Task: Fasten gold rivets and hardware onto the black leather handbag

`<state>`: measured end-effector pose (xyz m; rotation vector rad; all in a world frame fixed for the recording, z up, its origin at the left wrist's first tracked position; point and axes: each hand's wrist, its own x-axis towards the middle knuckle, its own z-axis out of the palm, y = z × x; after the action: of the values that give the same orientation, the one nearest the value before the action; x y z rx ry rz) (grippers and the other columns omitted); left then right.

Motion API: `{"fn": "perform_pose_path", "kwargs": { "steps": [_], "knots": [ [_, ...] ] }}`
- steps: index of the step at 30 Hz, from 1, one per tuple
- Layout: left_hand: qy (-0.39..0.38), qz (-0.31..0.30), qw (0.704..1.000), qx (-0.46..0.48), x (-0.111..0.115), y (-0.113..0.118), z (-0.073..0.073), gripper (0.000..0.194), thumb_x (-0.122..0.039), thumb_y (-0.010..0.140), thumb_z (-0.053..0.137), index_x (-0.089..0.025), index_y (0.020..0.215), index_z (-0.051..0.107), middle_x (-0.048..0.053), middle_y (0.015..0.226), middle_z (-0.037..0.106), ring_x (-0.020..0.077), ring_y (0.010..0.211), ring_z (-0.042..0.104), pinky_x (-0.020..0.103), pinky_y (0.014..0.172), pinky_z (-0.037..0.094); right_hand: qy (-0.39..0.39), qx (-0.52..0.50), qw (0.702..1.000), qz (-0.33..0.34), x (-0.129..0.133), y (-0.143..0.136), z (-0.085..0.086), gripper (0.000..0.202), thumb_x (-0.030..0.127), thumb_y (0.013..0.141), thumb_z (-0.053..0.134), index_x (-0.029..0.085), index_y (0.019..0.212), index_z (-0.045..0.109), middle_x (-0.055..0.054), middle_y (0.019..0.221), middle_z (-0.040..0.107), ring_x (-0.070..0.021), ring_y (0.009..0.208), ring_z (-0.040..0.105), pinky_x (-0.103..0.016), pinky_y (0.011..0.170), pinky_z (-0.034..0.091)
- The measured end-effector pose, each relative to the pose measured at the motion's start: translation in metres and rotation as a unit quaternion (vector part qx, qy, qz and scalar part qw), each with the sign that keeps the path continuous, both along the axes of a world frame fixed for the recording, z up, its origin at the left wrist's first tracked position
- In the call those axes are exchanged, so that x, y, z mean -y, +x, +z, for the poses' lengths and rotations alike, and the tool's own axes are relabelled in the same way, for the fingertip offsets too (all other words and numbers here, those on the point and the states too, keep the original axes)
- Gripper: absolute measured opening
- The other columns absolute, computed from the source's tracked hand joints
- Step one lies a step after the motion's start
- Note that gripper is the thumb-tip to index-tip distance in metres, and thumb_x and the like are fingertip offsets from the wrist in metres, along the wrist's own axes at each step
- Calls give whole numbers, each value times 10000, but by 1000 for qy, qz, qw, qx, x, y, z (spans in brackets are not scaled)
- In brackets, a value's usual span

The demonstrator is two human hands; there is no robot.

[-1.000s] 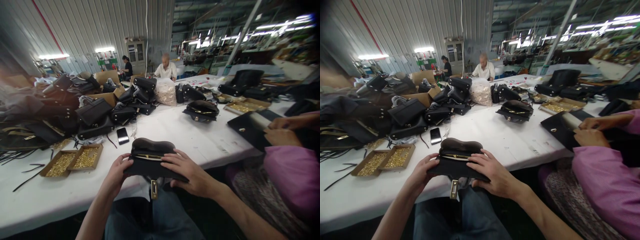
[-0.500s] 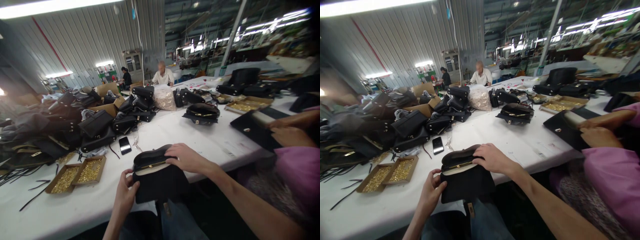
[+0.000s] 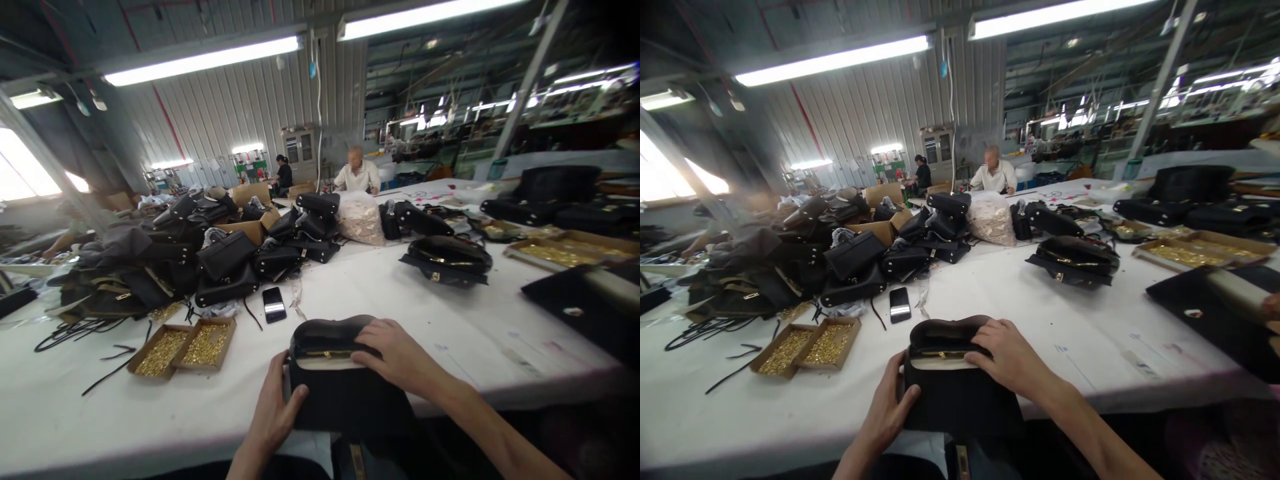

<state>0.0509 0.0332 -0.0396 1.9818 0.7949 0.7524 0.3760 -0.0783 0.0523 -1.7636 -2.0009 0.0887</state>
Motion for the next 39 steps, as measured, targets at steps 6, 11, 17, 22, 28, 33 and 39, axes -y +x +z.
{"fn": "perform_pose_path", "kwargs": {
  "steps": [6,11,17,22,28,33,39],
  "knots": [
    [32,27,999,-22,-4,-8,-22,939,-574,1001,688,-207,1755,267,222,1763,393,430,1620,388,586,1333,332,16,-32,999,15,-9,-16,31,194,498,1012,765,325,993,851,-10,968,843,-264,959,777,-572,1206,403],
    [70,-15,991,-110,-2,-4,-21,1059,-664,968,686,-251,1792,163,157,1815,325,428,1645,352,621,1367,257,57,-49,991,-113,-87,-45,69,403,614,1046,643,286,952,858,-54,1000,851,-271,919,781,-394,875,562],
    [73,-2,980,-184,-3,-1,-13,943,-641,971,620,-237,1759,297,128,1799,368,392,1645,351,596,1374,239,-134,-30,978,-158,-234,-106,25,525,557,905,813,162,1250,809,-182,1335,786,-345,1273,722,-351,1020,545],
    [106,-21,978,-179,-1,-2,-1,765,-555,948,644,-297,1653,498,98,1732,473,385,1562,447,542,1318,326,-174,-65,952,-245,-281,-149,-37,737,697,871,777,78,1271,788,-291,1377,728,-405,1287,707,-409,1013,573],
    [103,-34,980,-167,-2,-2,11,688,-496,899,682,-302,1553,592,120,1633,564,406,1459,505,532,1246,376,-129,-69,939,-313,-297,-174,-80,919,768,740,819,89,1353,729,-321,1537,578,-459,1427,568,-532,1172,471],
    [94,-22,983,-153,-2,-2,9,666,-474,875,726,-319,1512,607,104,1579,602,378,1399,547,514,1222,392,-124,-82,935,-322,-309,-167,-96,959,680,641,899,92,1371,693,-307,1504,584,-443,1380,595,-505,1152,489],
    [85,-22,984,-157,-2,-3,6,702,-449,842,750,-311,1515,607,94,1620,578,378,1436,527,503,1233,386,-139,-97,935,-312,-316,-154,-102,988,680,604,907,120,1382,665,-286,1485,591,-436,1341,630,-486,1101,522]
  ]
}}
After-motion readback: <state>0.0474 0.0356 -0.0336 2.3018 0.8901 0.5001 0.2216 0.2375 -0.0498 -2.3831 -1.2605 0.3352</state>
